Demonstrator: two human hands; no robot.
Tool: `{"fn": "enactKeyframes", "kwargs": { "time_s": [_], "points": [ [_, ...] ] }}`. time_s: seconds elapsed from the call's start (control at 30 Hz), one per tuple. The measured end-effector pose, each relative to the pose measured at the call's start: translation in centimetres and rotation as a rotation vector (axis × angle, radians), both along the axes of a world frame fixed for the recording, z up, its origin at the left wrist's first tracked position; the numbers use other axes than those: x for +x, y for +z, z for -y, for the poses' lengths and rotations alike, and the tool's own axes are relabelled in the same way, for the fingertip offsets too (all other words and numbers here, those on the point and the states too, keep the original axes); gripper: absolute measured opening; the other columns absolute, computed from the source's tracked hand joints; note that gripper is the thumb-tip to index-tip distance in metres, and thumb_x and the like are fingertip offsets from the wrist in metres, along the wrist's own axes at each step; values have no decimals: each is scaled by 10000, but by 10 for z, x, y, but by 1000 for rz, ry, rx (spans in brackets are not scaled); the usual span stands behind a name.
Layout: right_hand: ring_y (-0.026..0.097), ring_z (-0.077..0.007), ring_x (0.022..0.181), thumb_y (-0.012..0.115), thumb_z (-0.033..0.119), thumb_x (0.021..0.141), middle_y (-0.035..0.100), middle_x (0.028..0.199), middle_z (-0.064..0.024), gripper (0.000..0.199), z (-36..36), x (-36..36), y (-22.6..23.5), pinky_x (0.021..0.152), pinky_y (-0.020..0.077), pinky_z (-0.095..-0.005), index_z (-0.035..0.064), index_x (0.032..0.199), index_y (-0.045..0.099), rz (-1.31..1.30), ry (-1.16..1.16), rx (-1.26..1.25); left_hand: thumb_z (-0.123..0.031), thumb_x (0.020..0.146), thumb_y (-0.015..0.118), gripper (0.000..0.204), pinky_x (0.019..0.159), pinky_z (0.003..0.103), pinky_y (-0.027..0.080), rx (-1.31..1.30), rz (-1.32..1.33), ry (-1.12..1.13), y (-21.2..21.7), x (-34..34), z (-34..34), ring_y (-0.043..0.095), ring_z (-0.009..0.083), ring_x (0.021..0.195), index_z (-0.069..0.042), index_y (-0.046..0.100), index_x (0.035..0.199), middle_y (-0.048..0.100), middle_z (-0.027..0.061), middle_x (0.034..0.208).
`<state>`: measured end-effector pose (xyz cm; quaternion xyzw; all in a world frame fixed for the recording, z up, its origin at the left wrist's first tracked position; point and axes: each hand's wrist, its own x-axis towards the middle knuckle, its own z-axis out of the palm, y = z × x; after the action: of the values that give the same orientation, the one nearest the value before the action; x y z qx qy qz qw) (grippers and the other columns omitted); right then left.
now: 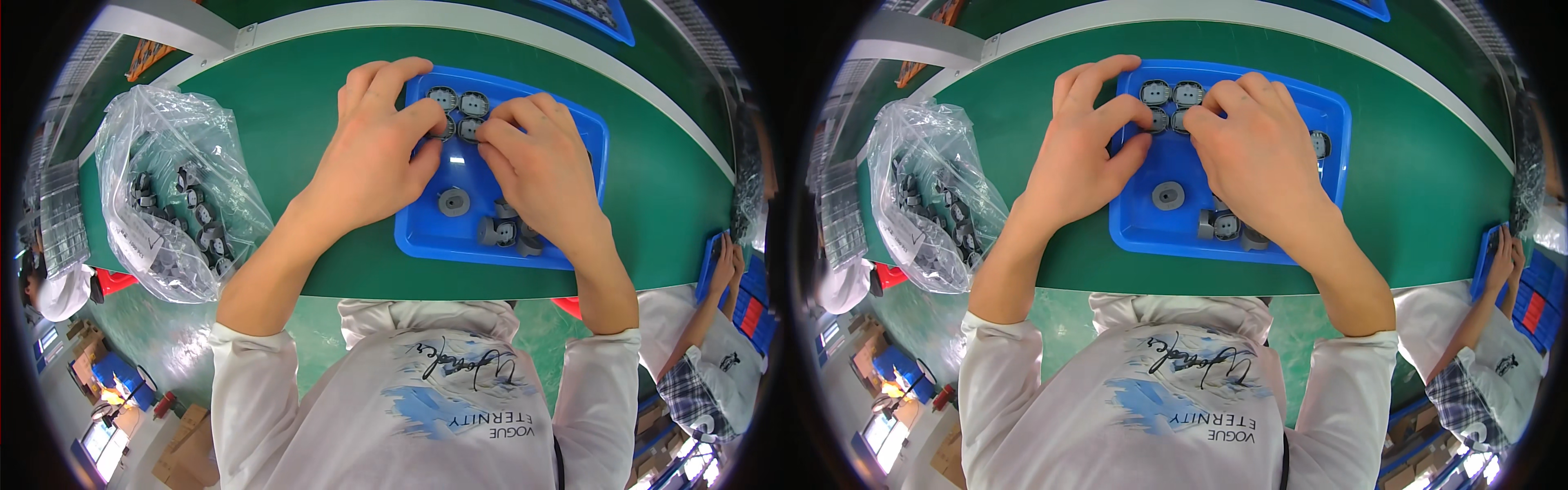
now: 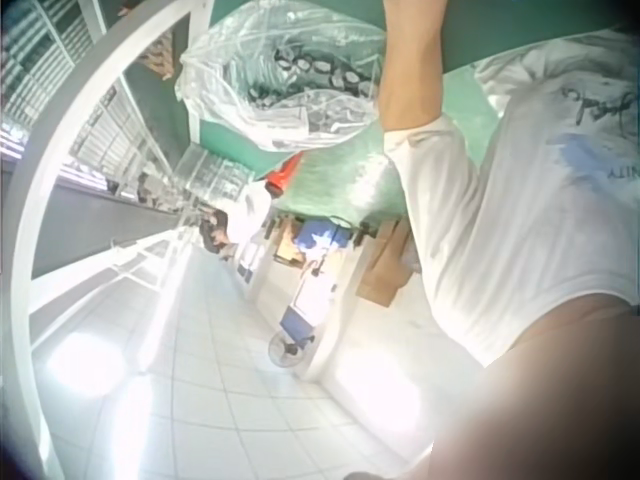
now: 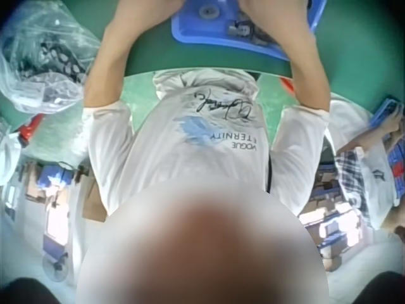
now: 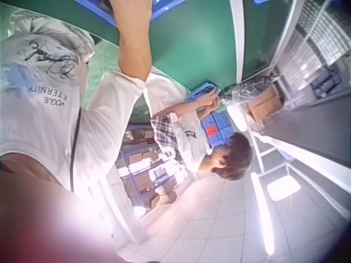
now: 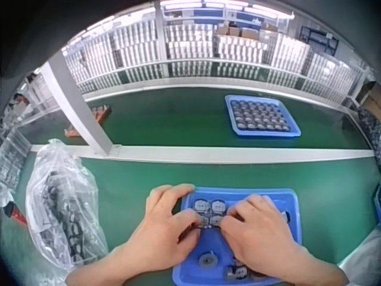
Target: Placing small circular electronic components into trays and onto a mounting board at an assembly line station.
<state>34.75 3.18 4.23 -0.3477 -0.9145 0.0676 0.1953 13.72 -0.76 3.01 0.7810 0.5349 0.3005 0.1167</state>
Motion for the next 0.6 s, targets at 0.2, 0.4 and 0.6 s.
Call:
{"fn": "enactKeyframes", "kwargs": {
  "time_s": [0.2,0.4,0.6],
  "points": [
    [581,-286,945,737,90,780,634,967,-70,162,1,-1,-2,864,484,-401,48,930,690,-9,2,-12,-16,760,750,152,998,454,458,11,25,0,-6,3,-1,438,385,1276,-81,683,880,518,121,1403],
    [590,-298,948,748,96,776,642,970,-70,175,1,-4,-4,877,482,-407,56,925,665,-2,-21,5,-16,757,753,158,994,452,461,14,15,4,-6,1,-2,438,382,1277,-80,683,884,523,117,1399],
    [600,-295,968,760,105,773,671,999,-73,196,0,1,0,890,482,-406,47,923,648,-56,-24,-6,-43,740,772,181,976,440,475,4,24,19,-2,1,-2,453,367,1264,-82,689,897,542,112,1371]
  ]
}}
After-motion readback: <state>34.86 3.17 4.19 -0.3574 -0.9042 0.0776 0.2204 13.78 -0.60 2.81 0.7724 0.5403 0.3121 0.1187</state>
